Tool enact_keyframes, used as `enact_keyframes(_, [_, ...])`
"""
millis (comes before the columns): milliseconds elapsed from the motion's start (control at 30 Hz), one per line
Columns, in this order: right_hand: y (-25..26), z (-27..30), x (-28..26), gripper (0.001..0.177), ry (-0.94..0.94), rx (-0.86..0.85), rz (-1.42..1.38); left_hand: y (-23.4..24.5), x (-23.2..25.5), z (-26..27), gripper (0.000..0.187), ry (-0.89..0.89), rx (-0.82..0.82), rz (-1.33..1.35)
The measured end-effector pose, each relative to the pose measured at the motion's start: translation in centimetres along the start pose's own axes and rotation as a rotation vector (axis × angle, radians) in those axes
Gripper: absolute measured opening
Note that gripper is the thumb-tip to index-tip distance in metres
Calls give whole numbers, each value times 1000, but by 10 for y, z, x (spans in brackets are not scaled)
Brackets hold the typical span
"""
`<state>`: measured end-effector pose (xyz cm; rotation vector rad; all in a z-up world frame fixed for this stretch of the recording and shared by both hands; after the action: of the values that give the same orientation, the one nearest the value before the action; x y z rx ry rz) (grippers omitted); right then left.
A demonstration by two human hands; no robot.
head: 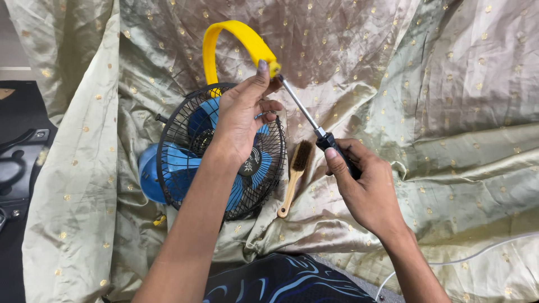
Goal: The person disassembles a small electric fan by removing the front grille and then detaching the yellow handle from the fan body using a screwdriver. The person uses a brush to clean the fan blades and grille.
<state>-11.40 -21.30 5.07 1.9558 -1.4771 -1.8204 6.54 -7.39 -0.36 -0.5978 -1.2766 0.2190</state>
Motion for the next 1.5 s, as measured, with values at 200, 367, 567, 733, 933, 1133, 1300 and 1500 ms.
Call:
enact_keyframes(200, [4, -7, 0, 37, -38, -27, 76, -5, -7, 3, 52, 108, 103, 67])
enact_keyframes(367, [7, -14, -2, 38, 12, -47, 31, -15, -7, 2, 44, 164, 51, 274])
enact_keyframes(567, [12, -23, -1, 38, 12, -61, -8, -18, -4, -3, 37, 185, 60, 400])
enact_keyframes(733, [15, -29, -5, 41, 10, -72, 12, -28, -4, -10, 34, 166, 52, 361])
enact_keyframes(933, [19, -31, -6, 38, -26, -57, 64, -34, -13, -15, 36, 167, 52, 316])
enact_keyframes(1133, [25, -34, -5, 38, -77, -30, 144, -32, -19, -18, 35, 178, 68, 328])
enact_keyframes(1300, [25, -36, -12, 38, -16, -12, 167, -31, -25, -21, 34, 183, 71, 344])
enact_keyframes(1500, [26, -34, -15, 37, -32, -38, 209, -25, -28, -25, 37, 183, 85, 269])
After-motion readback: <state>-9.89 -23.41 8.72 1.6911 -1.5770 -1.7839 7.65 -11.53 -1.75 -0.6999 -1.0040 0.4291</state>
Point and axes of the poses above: each hand's wrist, its own z-axis away from the middle knuckle, its own y-axis out of the back of the hand, x = y × z, the point moved 6 cm from there along -z, towards the middle knuckle, and after that the axes turned 13 degrees about x, right-handed, at the moved point
